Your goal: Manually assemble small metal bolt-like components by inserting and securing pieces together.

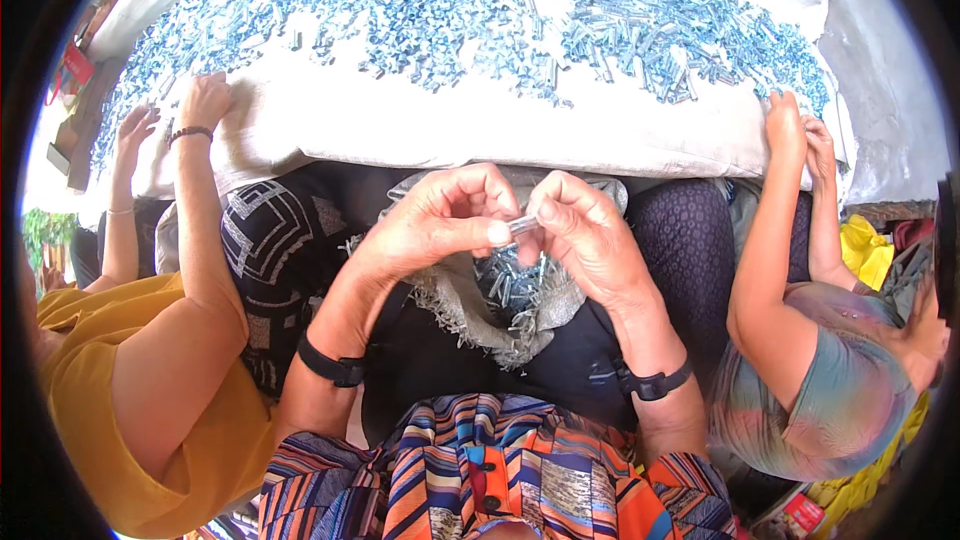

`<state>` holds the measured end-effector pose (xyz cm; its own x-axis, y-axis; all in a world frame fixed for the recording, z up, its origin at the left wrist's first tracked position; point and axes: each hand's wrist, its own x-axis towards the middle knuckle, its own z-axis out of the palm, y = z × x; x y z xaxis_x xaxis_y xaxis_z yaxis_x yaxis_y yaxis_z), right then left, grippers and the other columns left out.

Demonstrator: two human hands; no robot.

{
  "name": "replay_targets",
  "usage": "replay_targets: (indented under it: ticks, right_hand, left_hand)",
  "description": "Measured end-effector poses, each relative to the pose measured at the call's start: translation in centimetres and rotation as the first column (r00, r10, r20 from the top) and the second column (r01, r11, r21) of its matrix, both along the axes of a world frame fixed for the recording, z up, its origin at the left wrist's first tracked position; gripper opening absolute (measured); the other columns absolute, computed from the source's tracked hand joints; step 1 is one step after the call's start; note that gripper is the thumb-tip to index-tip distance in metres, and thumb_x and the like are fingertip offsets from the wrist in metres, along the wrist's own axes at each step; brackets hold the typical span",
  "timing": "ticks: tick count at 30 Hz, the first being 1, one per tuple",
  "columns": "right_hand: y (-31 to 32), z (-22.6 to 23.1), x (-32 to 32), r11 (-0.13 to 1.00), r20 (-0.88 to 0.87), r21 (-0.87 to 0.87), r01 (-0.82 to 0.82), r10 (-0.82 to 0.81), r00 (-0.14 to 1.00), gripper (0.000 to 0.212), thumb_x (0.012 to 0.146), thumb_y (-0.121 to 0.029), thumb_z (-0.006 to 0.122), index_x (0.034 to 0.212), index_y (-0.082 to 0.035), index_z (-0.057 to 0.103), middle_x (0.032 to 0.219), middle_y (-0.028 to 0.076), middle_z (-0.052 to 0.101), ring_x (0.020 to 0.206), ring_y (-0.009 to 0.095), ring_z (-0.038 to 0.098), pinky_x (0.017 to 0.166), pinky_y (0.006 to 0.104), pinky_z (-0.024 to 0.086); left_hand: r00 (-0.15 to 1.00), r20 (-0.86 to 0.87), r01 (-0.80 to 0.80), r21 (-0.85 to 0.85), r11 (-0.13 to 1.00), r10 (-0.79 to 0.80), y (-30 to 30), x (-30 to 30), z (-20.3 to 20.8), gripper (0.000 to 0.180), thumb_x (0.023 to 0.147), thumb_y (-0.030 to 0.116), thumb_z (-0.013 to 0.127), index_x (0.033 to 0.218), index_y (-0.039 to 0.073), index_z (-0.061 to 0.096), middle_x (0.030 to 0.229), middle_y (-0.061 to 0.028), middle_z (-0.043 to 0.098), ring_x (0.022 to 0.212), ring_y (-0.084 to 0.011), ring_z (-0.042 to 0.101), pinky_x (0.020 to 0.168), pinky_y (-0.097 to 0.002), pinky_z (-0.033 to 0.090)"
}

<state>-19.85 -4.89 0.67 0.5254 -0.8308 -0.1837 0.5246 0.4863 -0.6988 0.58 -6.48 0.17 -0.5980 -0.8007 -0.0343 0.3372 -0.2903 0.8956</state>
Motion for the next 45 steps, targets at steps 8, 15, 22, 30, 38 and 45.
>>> replay_targets:
  ticks: [8,15,22,30,38,45]
  right_hand:
    - [-9.3,0.6,-1.9,0.646,-0.649,-0.751,-0.138,-0.683,0.335,0.018,0.085,-0.019,0.060,0.090,-0.002,0.058,0.070,0.010,0.060,0.063,0.015,0.057,0.058,0.0286,0.044]
    - [-12.6,-0.3,-1.2,0.527,-0.645,-0.706,-0.474,-0.754,0.122,0.021,0.080,-0.015,0.061,0.098,-0.005,0.059,0.082,0.019,0.063,0.081,0.037,0.061,0.070,0.0451,0.047]
    - [-12.3,-1.0,-1.0,0.455,-0.552,-0.801,-0.389,-0.812,0.189,0.024,0.079,-0.013,0.060,0.100,-0.005,0.052,0.081,0.018,0.062,0.081,0.037,0.061,0.069,0.0432,0.047]
    - [-11.9,-1.6,-0.6,0.585,-0.572,-0.809,-0.054,-0.764,0.298,0.020,0.080,-0.008,0.062,0.096,-0.004,0.052,0.079,0.009,0.061,0.068,0.020,0.060,0.060,0.0318,0.049]
    - [-7.6,0.8,-1.3,0.735,-0.379,-0.584,0.344,-0.622,0.685,0.010,0.087,-0.010,0.063,0.093,-0.003,0.059,0.076,0.001,0.058,0.065,0.005,0.051,0.058,0.0176,0.042]
    - [-4.3,1.0,-0.4,0.855,-0.140,-0.316,0.412,-0.471,0.871,0.008,0.092,-0.010,0.055,0.095,-0.003,0.056,0.078,0.003,0.058,0.064,0.010,0.055,0.060,0.0226,0.047]
  left_hand:
    - [0.601,0.564,-0.181,-0.595,0.783,0.567,-5.4,-0.6,0.8,0.013,0.083,0.013,0.063,0.089,0.001,0.061,0.074,-0.0038,0.061,0.067,-0.0110,0.056,0.063,-0.0246,0.045]
    - [0.292,0.534,-0.072,-0.815,0.575,0.794,-8.0,-3.2,-1.3,0.014,0.079,0.015,0.063,0.088,0.003,0.064,0.080,-0.0151,0.064,0.074,-0.0294,0.063,0.068,-0.0357,0.048]
    - [0.263,0.538,-0.109,-0.808,0.579,0.801,-8.3,-4.1,-1.5,0.012,0.077,0.018,0.062,0.080,0.007,0.063,0.083,-0.0147,0.064,0.076,-0.0325,0.063,0.069,-0.0421,0.049]
    - [0.273,0.536,-0.069,-0.818,0.572,0.799,-8.8,-4.2,-1.6,0.012,0.078,0.016,0.064,0.081,0.004,0.063,0.075,-0.0126,0.063,0.069,-0.0272,0.063,0.064,-0.0356,0.048]
    - [0.791,0.310,-0.450,-0.290,0.845,0.527,-6.3,-2.4,0.9,0.010,0.083,0.012,0.060,0.081,0.003,0.057,0.072,-0.0030,0.059,0.068,-0.0106,0.058,0.063,-0.0259,0.047]
    - [0.921,0.089,-0.374,-0.078,0.924,0.380,-3.6,-3.1,1.9,0.010,0.087,0.009,0.061,0.093,0.002,0.059,0.080,-0.0040,0.061,0.071,-0.0097,0.059,0.067,-0.0232,0.048]
